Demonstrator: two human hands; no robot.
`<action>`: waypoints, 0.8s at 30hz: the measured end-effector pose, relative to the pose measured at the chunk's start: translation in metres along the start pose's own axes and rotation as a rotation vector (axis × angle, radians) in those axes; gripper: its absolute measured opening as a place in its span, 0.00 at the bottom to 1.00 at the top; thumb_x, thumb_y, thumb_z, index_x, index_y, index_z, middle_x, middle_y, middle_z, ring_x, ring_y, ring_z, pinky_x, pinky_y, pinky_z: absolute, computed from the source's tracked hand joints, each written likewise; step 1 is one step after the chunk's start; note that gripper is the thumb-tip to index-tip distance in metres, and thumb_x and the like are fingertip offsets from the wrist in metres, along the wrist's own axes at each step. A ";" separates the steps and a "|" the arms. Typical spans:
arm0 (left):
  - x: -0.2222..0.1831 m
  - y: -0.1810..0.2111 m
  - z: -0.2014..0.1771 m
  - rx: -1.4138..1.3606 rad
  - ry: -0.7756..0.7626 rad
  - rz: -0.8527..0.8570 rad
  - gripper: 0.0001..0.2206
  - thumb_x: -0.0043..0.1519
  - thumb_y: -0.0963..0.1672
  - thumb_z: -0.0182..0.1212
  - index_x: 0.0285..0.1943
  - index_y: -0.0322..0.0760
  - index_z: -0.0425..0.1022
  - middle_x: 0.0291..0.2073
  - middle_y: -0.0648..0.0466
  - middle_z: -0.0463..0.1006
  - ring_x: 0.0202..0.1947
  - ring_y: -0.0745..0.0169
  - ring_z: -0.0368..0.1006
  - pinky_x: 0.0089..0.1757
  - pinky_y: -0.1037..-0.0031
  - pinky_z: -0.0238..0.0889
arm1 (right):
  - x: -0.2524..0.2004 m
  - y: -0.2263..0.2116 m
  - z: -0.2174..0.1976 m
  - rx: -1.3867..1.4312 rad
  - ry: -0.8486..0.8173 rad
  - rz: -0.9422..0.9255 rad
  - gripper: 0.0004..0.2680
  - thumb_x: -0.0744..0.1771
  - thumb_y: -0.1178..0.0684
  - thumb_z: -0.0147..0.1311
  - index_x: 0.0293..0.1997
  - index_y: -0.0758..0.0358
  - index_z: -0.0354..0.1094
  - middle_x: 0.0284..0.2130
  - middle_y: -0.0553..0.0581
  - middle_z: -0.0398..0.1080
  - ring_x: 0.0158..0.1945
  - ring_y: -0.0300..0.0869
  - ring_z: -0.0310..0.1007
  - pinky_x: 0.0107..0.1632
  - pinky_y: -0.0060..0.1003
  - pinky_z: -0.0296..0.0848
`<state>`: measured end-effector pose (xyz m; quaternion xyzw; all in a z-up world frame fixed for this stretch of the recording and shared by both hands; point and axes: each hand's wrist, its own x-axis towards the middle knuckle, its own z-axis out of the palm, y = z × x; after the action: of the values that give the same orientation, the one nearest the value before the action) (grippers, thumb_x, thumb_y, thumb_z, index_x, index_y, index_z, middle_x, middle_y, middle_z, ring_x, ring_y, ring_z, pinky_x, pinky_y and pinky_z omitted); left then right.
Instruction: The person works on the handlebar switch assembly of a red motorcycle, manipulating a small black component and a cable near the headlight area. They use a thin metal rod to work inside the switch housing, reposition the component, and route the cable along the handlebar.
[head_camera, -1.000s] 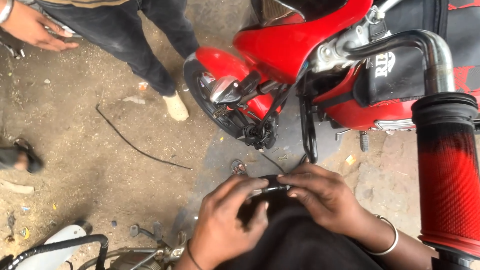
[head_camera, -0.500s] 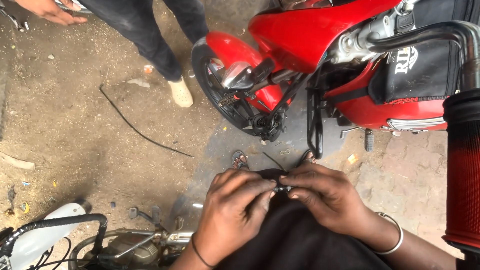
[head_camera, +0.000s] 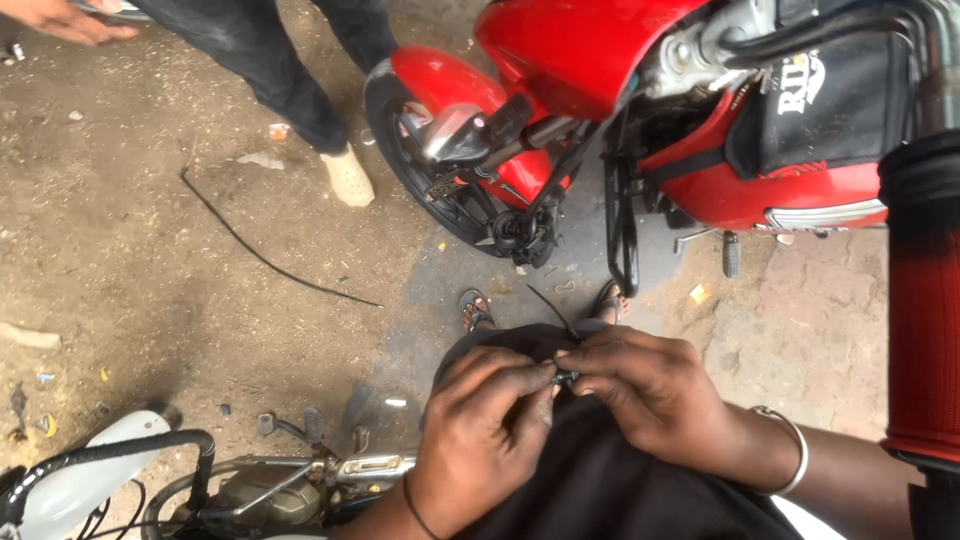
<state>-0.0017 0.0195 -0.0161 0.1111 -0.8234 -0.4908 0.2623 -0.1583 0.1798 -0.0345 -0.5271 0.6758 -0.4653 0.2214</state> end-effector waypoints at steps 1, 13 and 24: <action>0.000 -0.001 0.002 -0.030 0.013 -0.006 0.07 0.58 0.36 0.68 0.43 0.32 0.77 0.38 0.49 0.81 0.41 0.52 0.79 0.43 0.67 0.74 | -0.002 0.002 0.001 0.055 0.013 0.025 0.10 0.65 0.63 0.59 0.51 0.65 0.73 0.41 0.60 0.79 0.46 0.45 0.83 0.50 0.35 0.79; 0.015 -0.017 -0.008 -0.010 -0.027 -0.062 0.12 0.56 0.34 0.64 0.47 0.33 0.80 0.38 0.51 0.83 0.39 0.56 0.82 0.41 0.70 0.76 | -0.001 0.008 0.000 0.092 0.060 0.278 0.03 0.65 0.61 0.62 0.38 0.63 0.74 0.27 0.51 0.72 0.26 0.35 0.68 0.29 0.31 0.66; 0.028 -0.047 -0.011 -0.090 -0.166 -0.135 0.07 0.58 0.36 0.66 0.44 0.36 0.80 0.34 0.54 0.85 0.36 0.60 0.83 0.39 0.72 0.75 | -0.036 0.019 -0.010 0.220 0.125 0.494 0.03 0.66 0.61 0.55 0.39 0.64 0.74 0.25 0.50 0.75 0.28 0.33 0.72 0.33 0.30 0.71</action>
<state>-0.0228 -0.0245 -0.0435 0.1135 -0.8100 -0.5514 0.1643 -0.1637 0.2175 -0.0532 -0.2895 0.7415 -0.4994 0.3420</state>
